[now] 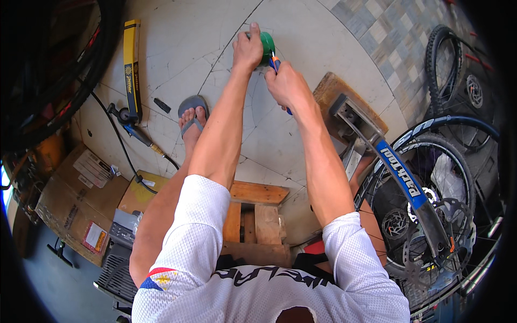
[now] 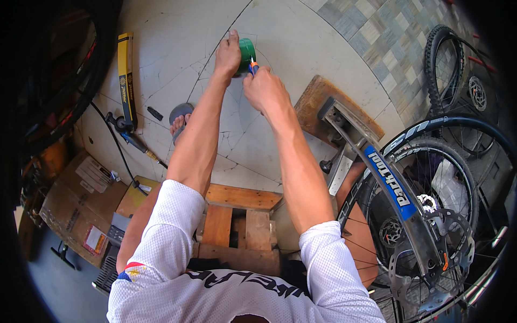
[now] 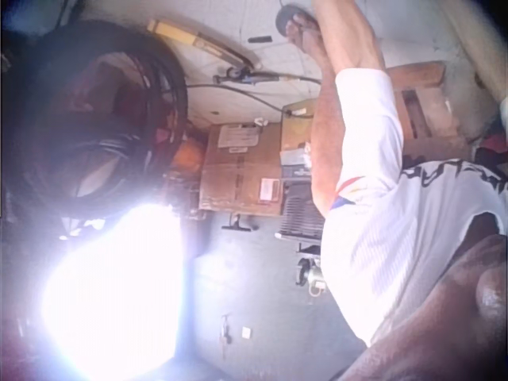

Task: The person cuts a strip of green tape and wraps it around the rim of a bicycle wheel mounted on a stand. The person smooths the tape along the rim surface to secure it.

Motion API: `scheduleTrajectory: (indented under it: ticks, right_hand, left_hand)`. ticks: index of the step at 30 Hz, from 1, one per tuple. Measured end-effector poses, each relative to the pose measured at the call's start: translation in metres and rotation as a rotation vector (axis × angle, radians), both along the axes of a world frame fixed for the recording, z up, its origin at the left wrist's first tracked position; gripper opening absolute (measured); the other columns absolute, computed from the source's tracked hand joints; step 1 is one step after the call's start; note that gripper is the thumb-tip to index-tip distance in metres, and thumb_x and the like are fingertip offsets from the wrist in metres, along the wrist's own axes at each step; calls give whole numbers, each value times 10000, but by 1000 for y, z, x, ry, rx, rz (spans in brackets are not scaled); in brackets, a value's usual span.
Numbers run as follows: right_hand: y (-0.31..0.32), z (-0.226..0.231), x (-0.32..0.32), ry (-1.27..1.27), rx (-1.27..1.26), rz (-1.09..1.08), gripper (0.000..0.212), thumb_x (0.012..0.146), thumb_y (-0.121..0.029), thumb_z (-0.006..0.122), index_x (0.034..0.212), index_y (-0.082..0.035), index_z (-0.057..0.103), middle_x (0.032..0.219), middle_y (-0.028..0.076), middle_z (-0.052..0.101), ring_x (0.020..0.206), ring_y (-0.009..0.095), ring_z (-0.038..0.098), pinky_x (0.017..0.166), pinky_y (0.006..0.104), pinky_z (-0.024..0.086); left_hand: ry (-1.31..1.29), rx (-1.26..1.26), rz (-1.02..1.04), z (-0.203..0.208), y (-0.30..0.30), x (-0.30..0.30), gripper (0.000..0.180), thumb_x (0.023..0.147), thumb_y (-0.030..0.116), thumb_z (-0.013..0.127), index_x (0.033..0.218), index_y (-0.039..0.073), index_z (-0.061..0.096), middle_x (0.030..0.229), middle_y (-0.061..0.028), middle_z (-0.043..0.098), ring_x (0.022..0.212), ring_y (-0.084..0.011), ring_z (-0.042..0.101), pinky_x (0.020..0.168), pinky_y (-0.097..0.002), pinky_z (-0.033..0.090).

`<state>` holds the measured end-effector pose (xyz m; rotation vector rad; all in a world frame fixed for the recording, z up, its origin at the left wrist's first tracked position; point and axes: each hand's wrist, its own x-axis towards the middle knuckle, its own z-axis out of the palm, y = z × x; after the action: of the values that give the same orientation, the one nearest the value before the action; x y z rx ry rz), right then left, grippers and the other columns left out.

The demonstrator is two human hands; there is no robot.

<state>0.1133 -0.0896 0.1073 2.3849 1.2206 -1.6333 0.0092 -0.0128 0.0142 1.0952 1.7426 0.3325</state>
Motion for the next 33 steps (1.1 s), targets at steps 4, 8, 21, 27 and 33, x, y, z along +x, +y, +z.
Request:
scheduleTrajectory:
  ticks: [4,8,21,27,33]
  right_hand:
    - [13,9,4,-17,9,19,468,1011,-310,501,1143,133,571,816,279,712,759,419,726,734,503,582]
    - [31,21,8,22,-60,-3,446,1014,-302,488,1057,126,603,666,190,677,557,333,681,586,450,566]
    - [46,16,5,-21,-120,56,510,1031,-334,467,858,95,683,676,196,691,582,327,691,622,447,574]
    - [41,14,3,-19,-97,71,504,1044,-335,475,876,91,684,673,201,694,603,326,703,635,446,579]
    - [35,13,-1,14,-71,11,481,1047,-303,451,764,70,560,595,142,610,459,254,604,486,415,513]
  left_hand:
    - [262,309,-210,-5,-13,-2,691,1042,615,401,1484,92,494,1330,-290,552,1260,-446,521,1120,-496,393]
    - [11,657,-236,-10,-13,-6,496,1041,513,472,1322,123,596,1258,-212,585,1170,-420,542,1027,-507,448]
    - [123,509,-225,-7,5,-2,271,1022,377,471,1104,176,632,1132,-141,587,1052,-415,568,863,-555,506]
    - [148,474,-258,-7,5,-2,273,1010,388,476,1129,193,625,1160,-136,585,1062,-423,572,852,-572,513]
    - [170,461,-276,-9,5,-3,279,1003,389,477,1145,200,625,1181,-129,591,1056,-426,583,859,-574,516]
